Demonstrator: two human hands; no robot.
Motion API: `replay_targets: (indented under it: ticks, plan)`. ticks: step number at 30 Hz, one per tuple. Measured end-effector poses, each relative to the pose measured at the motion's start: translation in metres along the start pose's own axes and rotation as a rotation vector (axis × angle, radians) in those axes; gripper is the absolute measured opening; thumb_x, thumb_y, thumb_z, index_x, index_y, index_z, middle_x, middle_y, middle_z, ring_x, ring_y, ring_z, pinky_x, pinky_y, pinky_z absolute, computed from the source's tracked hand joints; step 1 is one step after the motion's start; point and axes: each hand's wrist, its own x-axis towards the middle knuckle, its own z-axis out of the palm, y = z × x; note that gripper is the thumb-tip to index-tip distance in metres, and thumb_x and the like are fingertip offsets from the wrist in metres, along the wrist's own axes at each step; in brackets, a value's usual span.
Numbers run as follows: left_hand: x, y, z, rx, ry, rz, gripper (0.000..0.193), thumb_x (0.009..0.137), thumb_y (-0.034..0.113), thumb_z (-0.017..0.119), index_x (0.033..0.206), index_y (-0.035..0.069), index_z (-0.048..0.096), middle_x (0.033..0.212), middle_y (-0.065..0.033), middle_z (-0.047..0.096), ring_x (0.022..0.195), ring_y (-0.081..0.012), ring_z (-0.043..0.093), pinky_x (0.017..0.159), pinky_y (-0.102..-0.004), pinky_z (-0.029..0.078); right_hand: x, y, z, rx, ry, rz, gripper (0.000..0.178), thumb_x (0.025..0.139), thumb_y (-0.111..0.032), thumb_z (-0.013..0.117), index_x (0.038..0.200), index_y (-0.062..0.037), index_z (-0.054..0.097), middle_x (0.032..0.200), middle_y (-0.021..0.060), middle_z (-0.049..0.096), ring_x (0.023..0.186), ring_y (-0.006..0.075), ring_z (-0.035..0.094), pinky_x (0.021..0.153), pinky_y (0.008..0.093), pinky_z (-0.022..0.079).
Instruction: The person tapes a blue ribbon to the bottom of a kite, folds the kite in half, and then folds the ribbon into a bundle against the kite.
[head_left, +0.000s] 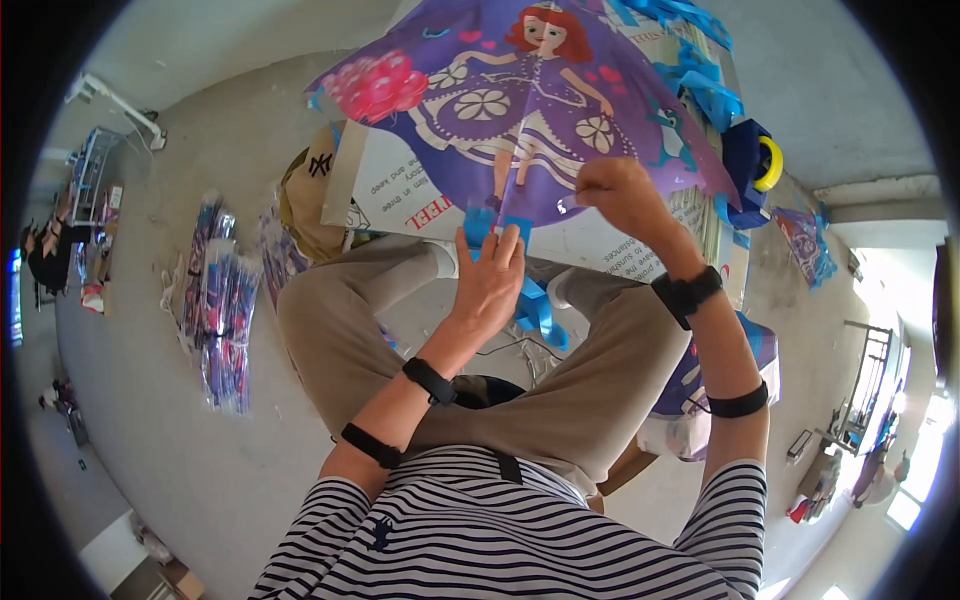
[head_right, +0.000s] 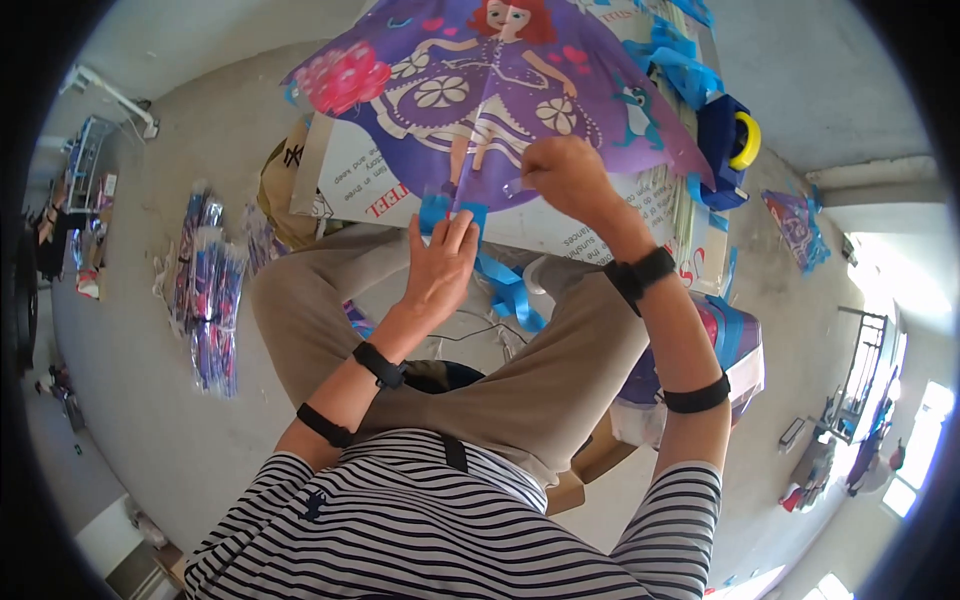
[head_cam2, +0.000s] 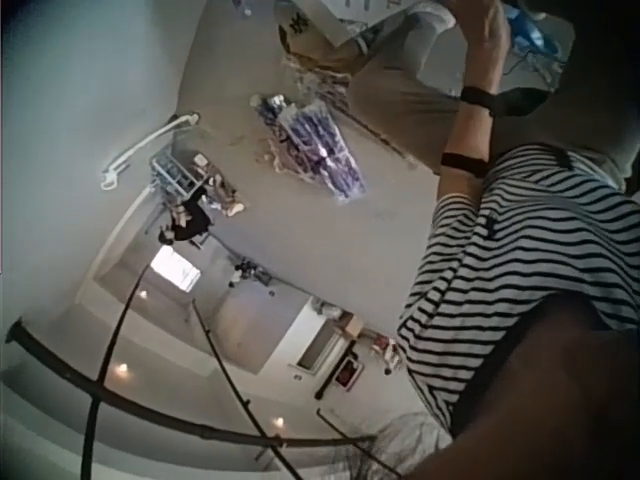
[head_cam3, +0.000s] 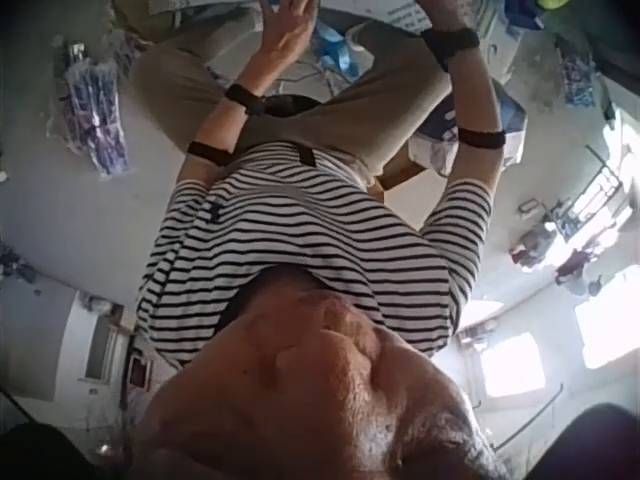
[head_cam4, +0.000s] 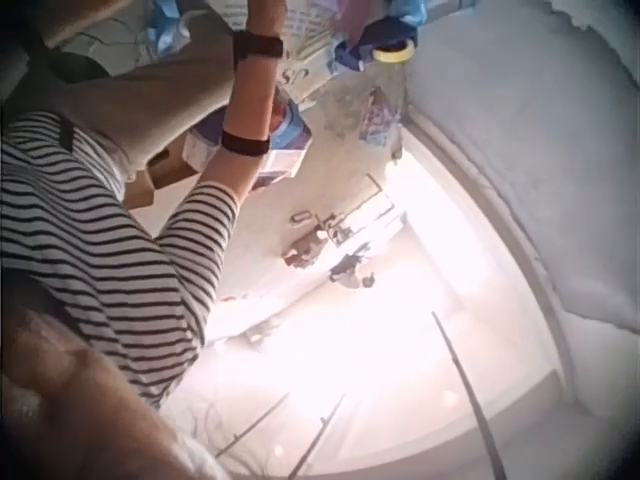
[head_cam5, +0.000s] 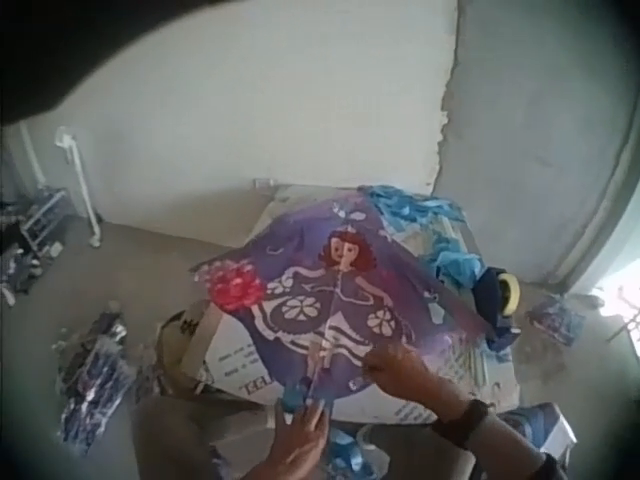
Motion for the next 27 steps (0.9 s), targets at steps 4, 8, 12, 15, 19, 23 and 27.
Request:
replay_targets:
  ticks: [4,8,12,15,19,23,27]
  plan:
    - [0.002,-0.002,0.002,-0.030,0.057,-0.023,0.033,0.085,0.007,0.065,0.117,-0.003,0.065,0.116,-0.0101,0.050,0.108,-0.0267,0.053,0.108,-0.0725,0.032,0.040,-0.021,0.042,-0.374,-0.195,-0.136,0.003,0.074,-0.009,0.066,0.074,-0.0074,0.069,0.075,0.0129,0.066,0.075,0.0360,0.065,0.064,0.0461,0.049]
    - [0.000,-0.002,0.007,-0.011,0.069,-0.025,0.034,0.083,0.009,0.066,0.115,0.000,0.066,0.101,-0.0066,0.048,0.102,-0.0241,0.050,0.110,-0.0706,0.031,0.062,-0.025,0.069,-0.508,-0.292,-0.283,0.002,0.072,-0.005,0.066,0.072,-0.0069,0.068,0.074,0.0136,0.066,0.075,0.0355,0.066,0.063,0.0467,0.050]
    - [-0.001,-0.001,0.010,-0.013,0.091,-0.039,0.040,0.082,0.009,0.067,0.121,0.000,0.066,0.097,-0.0054,0.046,0.100,-0.0226,0.049,0.111,-0.0689,0.032,0.074,-0.033,0.081,-0.658,-0.467,-0.258,0.004,0.070,-0.001,0.067,0.069,-0.0054,0.067,0.073,0.0151,0.067,0.075,0.0365,0.068,0.062,0.0479,0.051]
    - [-0.001,-0.002,0.010,-0.007,0.079,-0.056,0.040,0.081,0.008,0.067,0.121,0.000,0.066,0.096,-0.0049,0.045,0.099,-0.0223,0.048,0.111,-0.0685,0.032,0.078,-0.036,0.084,-0.654,-0.502,-0.272,0.005,0.070,0.000,0.067,0.069,-0.0044,0.067,0.074,0.0159,0.067,0.075,0.0368,0.069,0.062,0.0478,0.051]
    - [-0.001,-0.003,0.009,-0.011,0.075,-0.051,0.042,0.081,0.008,0.068,0.123,0.001,0.066,0.098,-0.0046,0.044,0.099,-0.0221,0.047,0.111,-0.0675,0.032,0.076,-0.032,0.085,-0.606,-0.470,-0.311,0.005,0.070,0.001,0.067,0.069,-0.0041,0.067,0.074,0.0161,0.068,0.074,0.0366,0.069,0.061,0.0475,0.051]
    - [-0.001,-0.003,0.007,-0.013,0.060,-0.044,0.044,0.082,0.008,0.068,0.125,0.001,0.065,0.099,-0.0047,0.044,0.099,-0.0224,0.047,0.111,-0.0671,0.032,0.075,-0.032,0.086,-0.612,-0.473,-0.305,0.006,0.069,0.001,0.067,0.068,-0.0042,0.067,0.072,0.0161,0.068,0.072,0.0369,0.069,0.061,0.0476,0.050]
    - [-0.002,-0.003,0.008,-0.007,0.049,-0.044,0.044,0.082,0.009,0.068,0.126,0.001,0.065,0.100,-0.0053,0.045,0.101,-0.0229,0.047,0.111,-0.0675,0.032,0.075,-0.035,0.084,-0.593,-0.456,-0.320,0.006,0.068,0.002,0.067,0.066,-0.0039,0.066,0.070,0.0168,0.066,0.070,0.0375,0.069,0.060,0.0478,0.050]
